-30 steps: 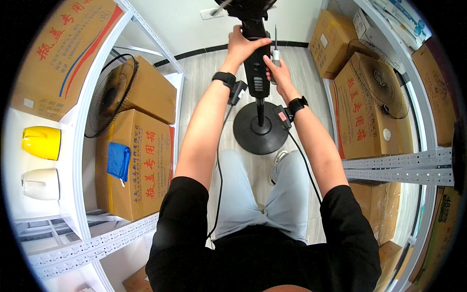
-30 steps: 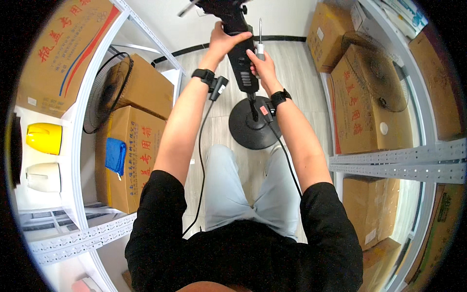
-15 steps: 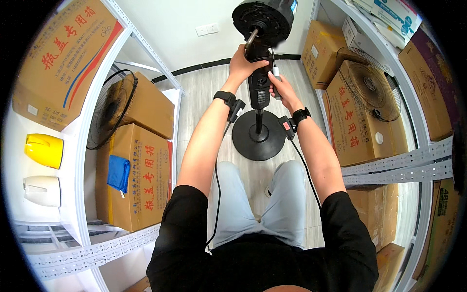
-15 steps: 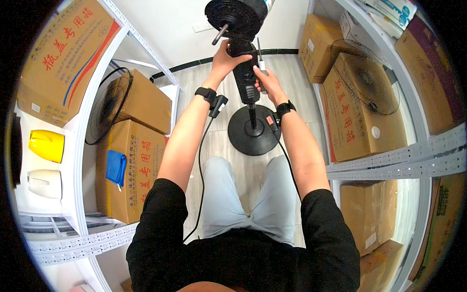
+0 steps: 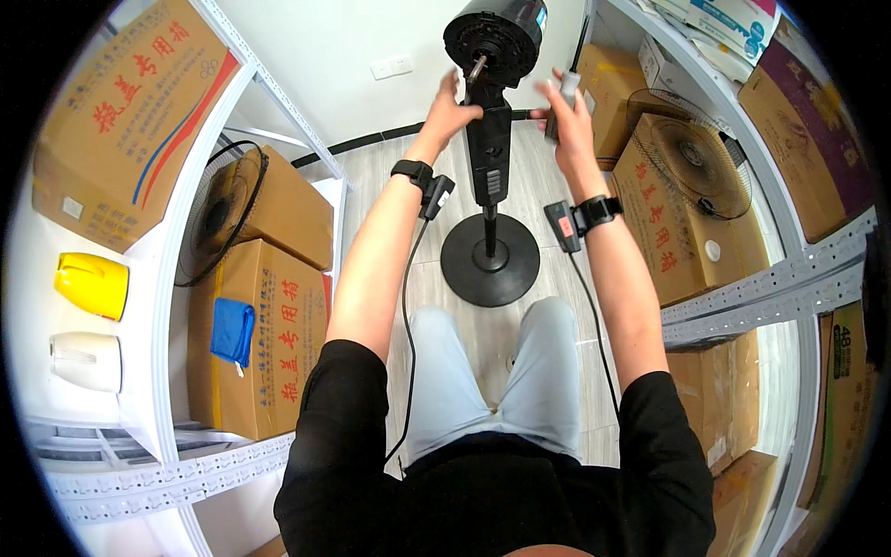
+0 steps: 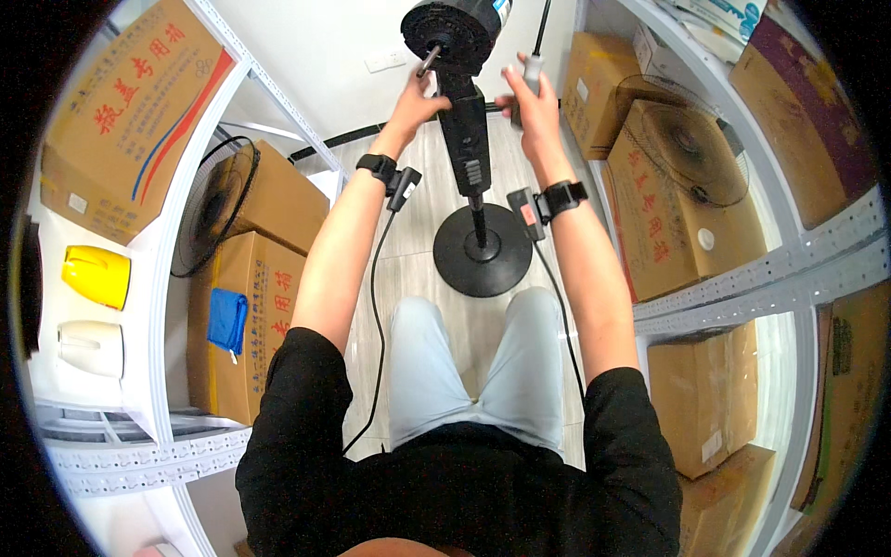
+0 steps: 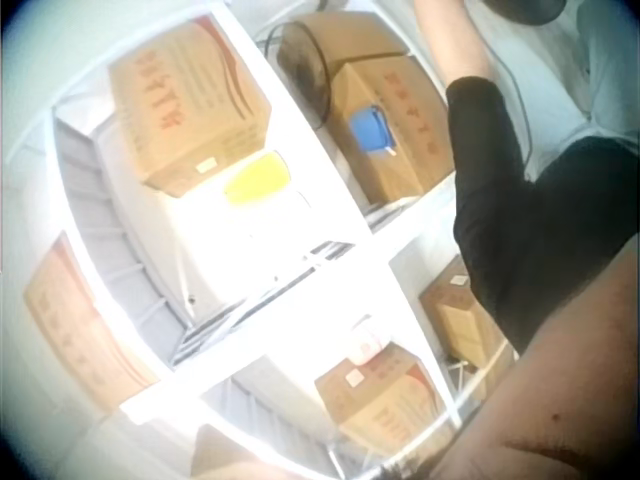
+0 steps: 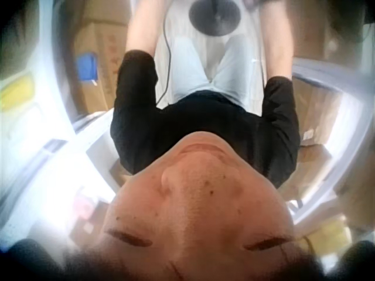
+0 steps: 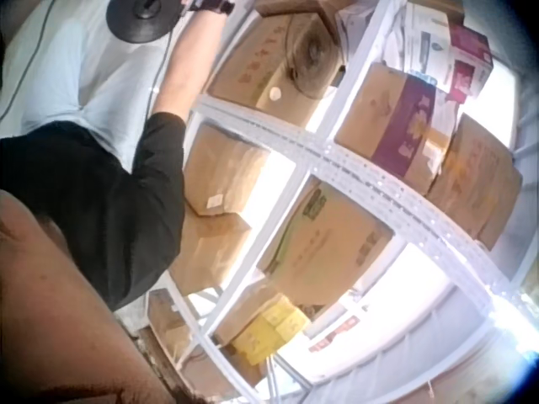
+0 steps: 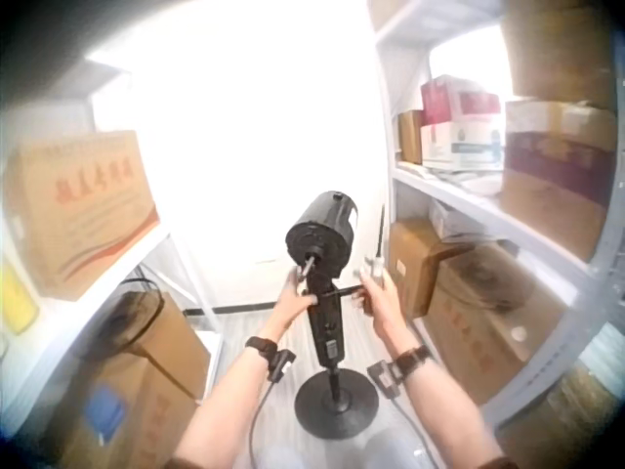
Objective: The person sits on the floor and uses a screwdriver to tighten screws on the neck and base of a standing fan. They repeatedly adjust the fan's position and reposition their hands to access different screws.
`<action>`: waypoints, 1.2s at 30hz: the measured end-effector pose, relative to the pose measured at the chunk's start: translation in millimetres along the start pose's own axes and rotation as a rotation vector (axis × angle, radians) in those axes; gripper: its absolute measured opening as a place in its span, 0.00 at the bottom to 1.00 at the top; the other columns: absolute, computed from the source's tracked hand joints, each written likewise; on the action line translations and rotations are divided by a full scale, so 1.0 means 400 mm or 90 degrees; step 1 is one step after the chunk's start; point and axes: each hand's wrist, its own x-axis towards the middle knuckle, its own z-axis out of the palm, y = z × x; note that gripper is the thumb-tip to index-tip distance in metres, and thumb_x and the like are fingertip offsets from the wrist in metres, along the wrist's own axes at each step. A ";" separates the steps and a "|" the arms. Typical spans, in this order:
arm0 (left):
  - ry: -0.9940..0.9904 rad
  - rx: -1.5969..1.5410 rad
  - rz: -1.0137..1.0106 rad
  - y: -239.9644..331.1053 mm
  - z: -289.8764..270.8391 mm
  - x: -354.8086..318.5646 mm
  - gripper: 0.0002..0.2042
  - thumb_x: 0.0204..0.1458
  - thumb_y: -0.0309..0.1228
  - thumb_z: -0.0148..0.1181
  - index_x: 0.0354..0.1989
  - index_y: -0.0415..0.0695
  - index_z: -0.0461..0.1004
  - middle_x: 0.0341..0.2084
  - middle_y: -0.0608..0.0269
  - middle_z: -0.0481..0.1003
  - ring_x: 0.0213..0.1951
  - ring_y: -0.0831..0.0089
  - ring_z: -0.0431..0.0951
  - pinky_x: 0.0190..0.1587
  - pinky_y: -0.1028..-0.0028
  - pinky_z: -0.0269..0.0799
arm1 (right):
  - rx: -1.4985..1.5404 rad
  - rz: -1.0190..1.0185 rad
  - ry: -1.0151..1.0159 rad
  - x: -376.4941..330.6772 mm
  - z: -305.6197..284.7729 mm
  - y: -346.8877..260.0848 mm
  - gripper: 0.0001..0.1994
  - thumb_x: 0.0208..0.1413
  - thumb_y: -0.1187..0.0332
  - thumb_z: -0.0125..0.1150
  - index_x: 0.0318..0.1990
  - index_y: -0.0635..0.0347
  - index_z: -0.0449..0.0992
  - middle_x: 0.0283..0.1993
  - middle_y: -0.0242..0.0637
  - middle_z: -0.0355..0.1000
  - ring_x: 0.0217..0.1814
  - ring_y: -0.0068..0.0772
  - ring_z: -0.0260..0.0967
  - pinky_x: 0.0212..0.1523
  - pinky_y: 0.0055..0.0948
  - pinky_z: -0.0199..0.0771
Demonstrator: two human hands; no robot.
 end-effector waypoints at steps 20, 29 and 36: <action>-0.033 0.029 0.146 0.257 0.015 -0.044 0.44 0.46 0.25 0.62 0.67 0.36 0.36 0.59 0.46 0.59 0.56 0.60 0.67 0.56 0.69 0.66 | -0.072 0.037 -0.007 0.021 -0.053 -0.084 0.19 0.54 0.58 0.62 0.50 0.53 0.69 0.37 0.27 0.73 0.26 0.17 0.65 0.24 0.17 0.65; -0.011 -0.130 0.015 0.269 -0.019 -0.032 0.44 0.47 0.21 0.61 0.67 0.37 0.36 0.63 0.44 0.51 0.61 0.56 0.62 0.57 0.66 0.66 | -0.059 0.124 0.217 -0.206 -0.523 0.056 0.11 0.53 0.72 0.53 0.43 0.61 0.65 0.30 0.34 0.67 0.29 0.25 0.68 0.27 0.26 0.69; 0.003 -0.150 0.003 0.279 -0.005 -0.051 0.43 0.47 0.20 0.61 0.67 0.37 0.36 0.62 0.43 0.52 0.60 0.54 0.63 0.53 0.65 0.72 | -0.344 0.164 0.462 -0.331 -0.896 0.007 0.19 0.52 0.53 0.62 0.41 0.60 0.72 0.30 0.32 0.70 0.26 0.21 0.64 0.25 0.26 0.62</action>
